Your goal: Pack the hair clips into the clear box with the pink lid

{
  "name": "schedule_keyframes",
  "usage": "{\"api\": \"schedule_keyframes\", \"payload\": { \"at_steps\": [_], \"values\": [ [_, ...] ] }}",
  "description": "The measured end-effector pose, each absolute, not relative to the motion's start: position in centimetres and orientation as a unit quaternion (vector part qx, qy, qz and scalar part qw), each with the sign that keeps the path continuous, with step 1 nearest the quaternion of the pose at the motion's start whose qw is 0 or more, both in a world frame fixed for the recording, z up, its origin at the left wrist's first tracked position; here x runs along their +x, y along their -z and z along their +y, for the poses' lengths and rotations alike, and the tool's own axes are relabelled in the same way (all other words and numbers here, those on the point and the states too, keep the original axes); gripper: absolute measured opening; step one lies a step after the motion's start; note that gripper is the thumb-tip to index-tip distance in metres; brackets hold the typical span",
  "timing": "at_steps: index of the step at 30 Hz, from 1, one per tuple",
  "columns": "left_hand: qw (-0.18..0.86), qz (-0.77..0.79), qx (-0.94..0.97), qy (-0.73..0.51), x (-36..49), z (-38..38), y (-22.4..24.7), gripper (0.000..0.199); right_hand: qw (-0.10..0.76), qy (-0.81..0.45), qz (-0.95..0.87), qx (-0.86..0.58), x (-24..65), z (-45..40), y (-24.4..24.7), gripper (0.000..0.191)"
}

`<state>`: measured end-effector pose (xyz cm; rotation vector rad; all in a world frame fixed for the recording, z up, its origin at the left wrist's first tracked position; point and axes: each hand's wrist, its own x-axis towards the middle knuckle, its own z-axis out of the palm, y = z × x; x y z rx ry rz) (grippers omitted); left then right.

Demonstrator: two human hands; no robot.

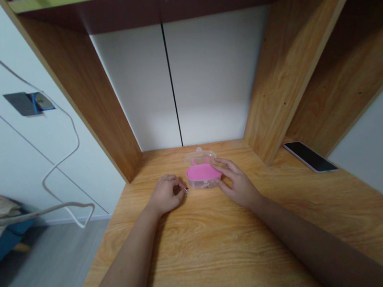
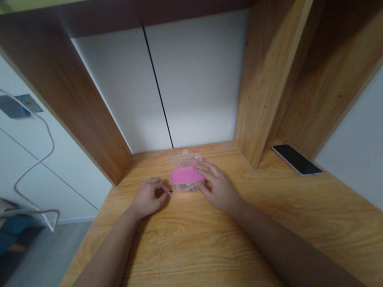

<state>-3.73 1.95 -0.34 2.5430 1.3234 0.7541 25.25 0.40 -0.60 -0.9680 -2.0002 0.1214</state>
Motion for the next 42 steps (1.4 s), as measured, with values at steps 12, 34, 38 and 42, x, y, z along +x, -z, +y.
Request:
{"api": "schedule_keyframes", "payload": {
  "at_steps": [12,34,38,42],
  "values": [
    [0.081,0.43,0.868,-0.233,-3.6,1.6,-0.2,0.015,0.44,-0.049,-0.802,-0.401,25.3,0.5,0.8,0.053],
    [0.061,0.45,0.862,-0.225,-3.4,1.1,-0.8,0.019,0.454,-0.054,-0.8,-0.388,25.3,0.5,0.5,0.054],
    [0.072,0.429,0.873,-0.219,-3.3,1.0,-0.7,0.024,0.452,-0.052,-0.802,-0.388,25.3,0.5,0.6,0.056],
    [0.076,0.432,0.873,-0.215,-3.3,1.0,-0.6,0.02,0.451,-0.052,-0.802,-0.387,25.3,0.4,0.4,0.057]
  ]
}}
